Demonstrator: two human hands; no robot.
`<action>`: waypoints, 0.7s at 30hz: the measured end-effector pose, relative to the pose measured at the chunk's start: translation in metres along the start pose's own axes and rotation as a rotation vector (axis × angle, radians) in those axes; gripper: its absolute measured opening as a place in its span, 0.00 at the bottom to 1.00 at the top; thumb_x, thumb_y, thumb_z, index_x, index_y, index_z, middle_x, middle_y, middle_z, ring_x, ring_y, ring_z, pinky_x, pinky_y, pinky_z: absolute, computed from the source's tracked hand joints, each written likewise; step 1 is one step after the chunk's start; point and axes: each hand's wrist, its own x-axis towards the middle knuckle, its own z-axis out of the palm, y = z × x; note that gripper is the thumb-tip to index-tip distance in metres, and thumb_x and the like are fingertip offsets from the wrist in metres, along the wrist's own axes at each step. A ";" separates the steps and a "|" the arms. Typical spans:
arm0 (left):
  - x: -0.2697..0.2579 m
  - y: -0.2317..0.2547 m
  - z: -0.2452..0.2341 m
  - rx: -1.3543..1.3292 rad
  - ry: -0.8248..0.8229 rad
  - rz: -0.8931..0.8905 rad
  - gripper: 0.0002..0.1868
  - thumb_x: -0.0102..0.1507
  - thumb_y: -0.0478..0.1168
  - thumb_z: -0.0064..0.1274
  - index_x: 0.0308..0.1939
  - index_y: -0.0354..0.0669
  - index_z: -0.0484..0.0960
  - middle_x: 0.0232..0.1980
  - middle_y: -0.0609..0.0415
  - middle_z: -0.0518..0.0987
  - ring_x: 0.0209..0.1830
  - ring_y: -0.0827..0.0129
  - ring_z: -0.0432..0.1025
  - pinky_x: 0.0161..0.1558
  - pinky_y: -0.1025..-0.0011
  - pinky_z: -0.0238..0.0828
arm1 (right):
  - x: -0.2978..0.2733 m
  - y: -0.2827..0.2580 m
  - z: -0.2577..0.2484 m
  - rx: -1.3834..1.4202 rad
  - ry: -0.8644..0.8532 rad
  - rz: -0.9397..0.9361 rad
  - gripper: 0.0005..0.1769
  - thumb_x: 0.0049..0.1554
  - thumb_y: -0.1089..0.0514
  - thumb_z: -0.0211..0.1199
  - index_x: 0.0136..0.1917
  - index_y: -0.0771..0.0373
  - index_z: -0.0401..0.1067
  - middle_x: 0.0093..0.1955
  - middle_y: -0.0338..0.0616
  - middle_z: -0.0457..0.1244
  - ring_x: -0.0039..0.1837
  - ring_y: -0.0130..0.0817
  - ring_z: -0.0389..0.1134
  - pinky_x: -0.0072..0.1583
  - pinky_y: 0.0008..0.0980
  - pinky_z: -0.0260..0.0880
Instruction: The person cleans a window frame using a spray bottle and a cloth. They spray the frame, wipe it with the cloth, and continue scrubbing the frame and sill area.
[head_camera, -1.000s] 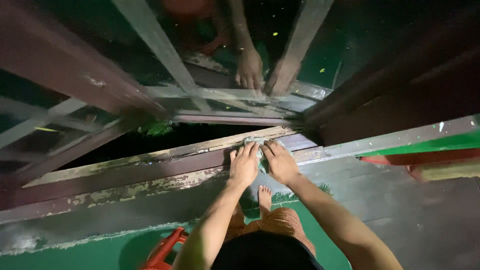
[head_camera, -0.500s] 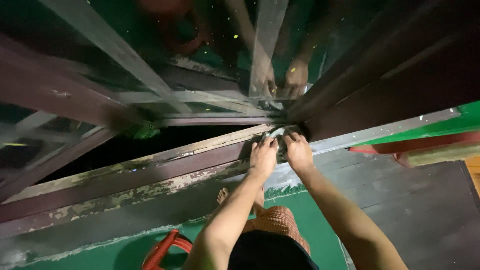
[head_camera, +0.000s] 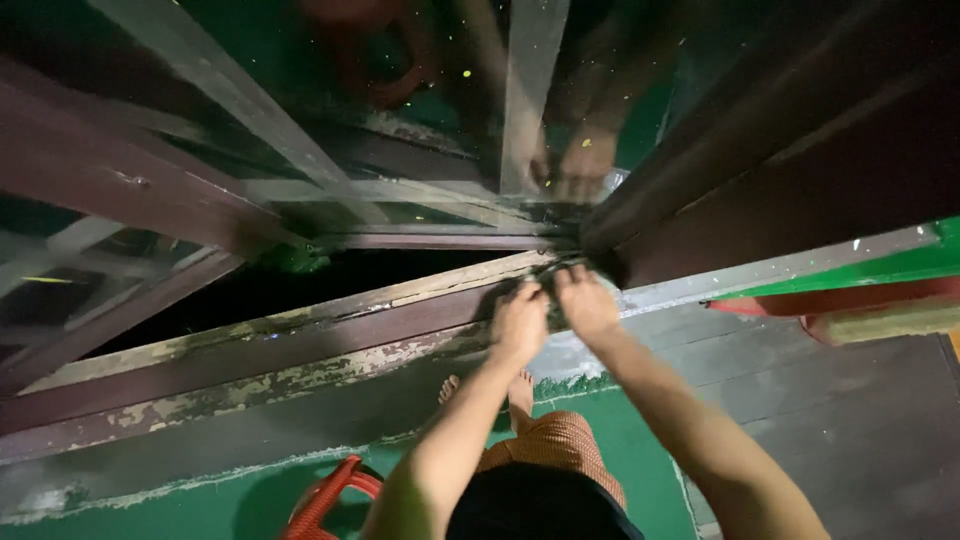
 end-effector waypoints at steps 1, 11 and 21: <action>0.016 -0.010 0.025 -0.001 -0.001 -0.002 0.16 0.66 0.49 0.50 0.57 0.70 0.82 0.50 0.61 0.86 0.52 0.59 0.81 0.46 0.65 0.77 | -0.005 0.009 -0.007 -0.001 -0.002 -0.001 0.13 0.61 0.62 0.55 0.60 0.55 0.69 0.60 0.50 0.65 0.56 0.47 0.73 0.53 0.38 0.79; 0.045 -0.063 0.048 0.467 0.187 0.573 0.18 0.61 0.38 0.51 0.55 0.52 0.82 0.63 0.60 0.76 0.56 0.60 0.78 0.56 0.58 0.65 | -0.009 -0.004 -0.028 0.044 -0.097 0.044 0.21 0.57 0.60 0.63 0.63 0.51 0.69 0.62 0.51 0.65 0.58 0.53 0.73 0.57 0.43 0.77; -0.004 -0.138 -0.075 0.474 0.271 0.368 0.17 0.54 0.41 0.56 0.48 0.52 0.83 0.56 0.59 0.80 0.54 0.60 0.77 0.56 0.58 0.61 | -0.004 -0.136 -0.043 0.126 0.067 -0.192 0.13 0.51 0.59 0.66 0.51 0.49 0.77 0.58 0.42 0.65 0.54 0.48 0.70 0.54 0.38 0.75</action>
